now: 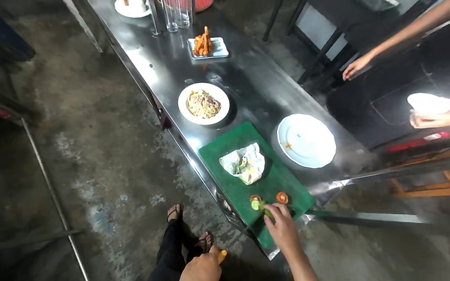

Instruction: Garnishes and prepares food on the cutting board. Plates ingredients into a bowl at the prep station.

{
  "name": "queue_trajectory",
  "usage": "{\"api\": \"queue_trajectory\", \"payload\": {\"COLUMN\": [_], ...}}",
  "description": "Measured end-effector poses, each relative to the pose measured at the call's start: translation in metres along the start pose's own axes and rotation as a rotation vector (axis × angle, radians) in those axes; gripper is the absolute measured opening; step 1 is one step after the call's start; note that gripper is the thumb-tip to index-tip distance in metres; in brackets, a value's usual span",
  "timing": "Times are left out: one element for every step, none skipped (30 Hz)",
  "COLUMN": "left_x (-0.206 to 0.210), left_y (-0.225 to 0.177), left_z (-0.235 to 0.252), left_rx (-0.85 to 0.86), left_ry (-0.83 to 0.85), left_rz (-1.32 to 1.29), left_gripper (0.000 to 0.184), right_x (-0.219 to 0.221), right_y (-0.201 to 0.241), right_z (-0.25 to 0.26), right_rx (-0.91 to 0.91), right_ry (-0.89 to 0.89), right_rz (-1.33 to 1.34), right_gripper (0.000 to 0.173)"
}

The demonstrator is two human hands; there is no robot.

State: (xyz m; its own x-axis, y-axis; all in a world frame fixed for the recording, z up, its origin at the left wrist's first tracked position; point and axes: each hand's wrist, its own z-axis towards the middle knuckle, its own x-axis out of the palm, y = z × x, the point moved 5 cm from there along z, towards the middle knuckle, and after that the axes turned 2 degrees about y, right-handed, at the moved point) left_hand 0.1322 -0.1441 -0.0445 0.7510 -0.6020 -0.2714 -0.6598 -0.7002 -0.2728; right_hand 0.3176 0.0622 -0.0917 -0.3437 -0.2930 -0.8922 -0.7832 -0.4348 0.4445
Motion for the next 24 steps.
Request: {"api": "queue_trajectory", "payload": {"left_x": [-0.001,-0.002,-0.004,-0.006,-0.010,-0.014,-0.018,-0.023,-0.029,-0.037,-0.046,-0.056,-0.066,-0.076,-0.084,-0.091,-0.095,-0.099,-0.102,-0.103,-0.104,-0.104,-0.104,-0.104], "left_y": [0.003,0.006,0.010,0.014,0.018,0.022,0.025,0.025,0.021,0.015,0.005,-0.009,-0.026,-0.043,-0.059,-0.074,-0.085,-0.094,-0.099,-0.103,-0.105,-0.105,-0.105,-0.105], "left_z": [0.002,0.002,0.001,-0.003,-0.008,-0.014,-0.020,-0.024,-0.025,-0.022,-0.013,-0.001,0.011,0.025,0.039,0.054,0.069,0.079,0.088,0.094,0.099,0.102,0.105,0.106], "left_rx": [0.013,0.028,0.047,0.060,0.074,0.087,0.101,0.116,0.133,0.150,0.176,0.196,0.214,0.229,0.242,0.253,0.269,0.284,0.300,0.311,0.317,0.322,0.325,0.327], "left_ry": [0.004,0.001,0.001,0.001,-0.010,-0.028,-0.056,-0.092,-0.140,-0.190,-0.245,-0.288,-0.326,-0.359,-0.390,-0.431,-0.468,-0.491,-0.505,-0.514,-0.516,-0.523,-0.524,-0.519], "left_rz": [-0.004,-0.008,-0.008,-0.003,0.004,0.003,-0.001,-0.002,0.004,0.017,0.040,0.062,0.089,0.117,0.140,0.163,0.178,0.197,0.215,0.232,0.240,0.242,0.241,0.240], "left_gripper": [0.040,0.041,0.042,0.043,0.044,0.043,0.042,0.042,0.041,0.040,0.039,0.040,0.041,0.044,0.044,0.043,0.041,0.041,0.041,0.042,0.042,0.042,0.042,0.041], "right_x": [0.000,-0.001,-0.002,-0.006,-0.011,-0.016,-0.021,-0.026,-0.030,-0.034,-0.038,-0.039,-0.038,-0.037,-0.036,-0.037,-0.038,-0.038,-0.040,-0.041,-0.041,-0.037,-0.028,-0.018], "right_y": [0.001,0.001,0.001,0.001,0.000,-0.002,-0.006,-0.010,-0.013,-0.015,-0.018,-0.022,-0.026,-0.029,-0.030,-0.029,-0.026,-0.021,-0.013,-0.003,0.011,0.024,0.033,0.039], "right_z": [0.002,0.004,0.005,0.004,0.003,0.000,-0.004,-0.008,-0.010,-0.010,-0.006,0.000,0.008,0.014,0.019,0.021,0.021,0.020,0.017,0.014,0.014,0.016,0.020,0.026], "right_rx": [-0.001,0.006,0.026,0.064,0.117,0.171,0.214,0.249,0.277,0.314,0.352,0.389,0.414,0.433,0.451,0.466,0.469,0.458,0.428,0.381,0.321,0.277,0.278,0.310], "right_ry": [0.014,0.016,0.015,0.014,0.003,-0.042,-0.103,-0.173,-0.246,-0.289,-0.302,-0.297,-0.292,-0.284,-0.267,-0.250,-0.242,-0.248,-0.268,-0.289,-0.288,-0.236,-0.125,-0.009], "right_rz": [0.002,0.011,0.026,0.042,0.062,0.094,0.119,0.129,0.124,0.097,0.056,0.013,-0.024,-0.056,-0.084,-0.113,-0.137,-0.159,-0.177,-0.185,-0.181,-0.161,-0.117,-0.067], "right_gripper": [0.028,0.030,0.033,0.036,0.039,0.041,0.041,0.040,0.038,0.037,0.037,0.038,0.040,0.043,0.046,0.050,0.053,0.052,0.050,0.046,0.043,0.040,0.040,0.042]}}
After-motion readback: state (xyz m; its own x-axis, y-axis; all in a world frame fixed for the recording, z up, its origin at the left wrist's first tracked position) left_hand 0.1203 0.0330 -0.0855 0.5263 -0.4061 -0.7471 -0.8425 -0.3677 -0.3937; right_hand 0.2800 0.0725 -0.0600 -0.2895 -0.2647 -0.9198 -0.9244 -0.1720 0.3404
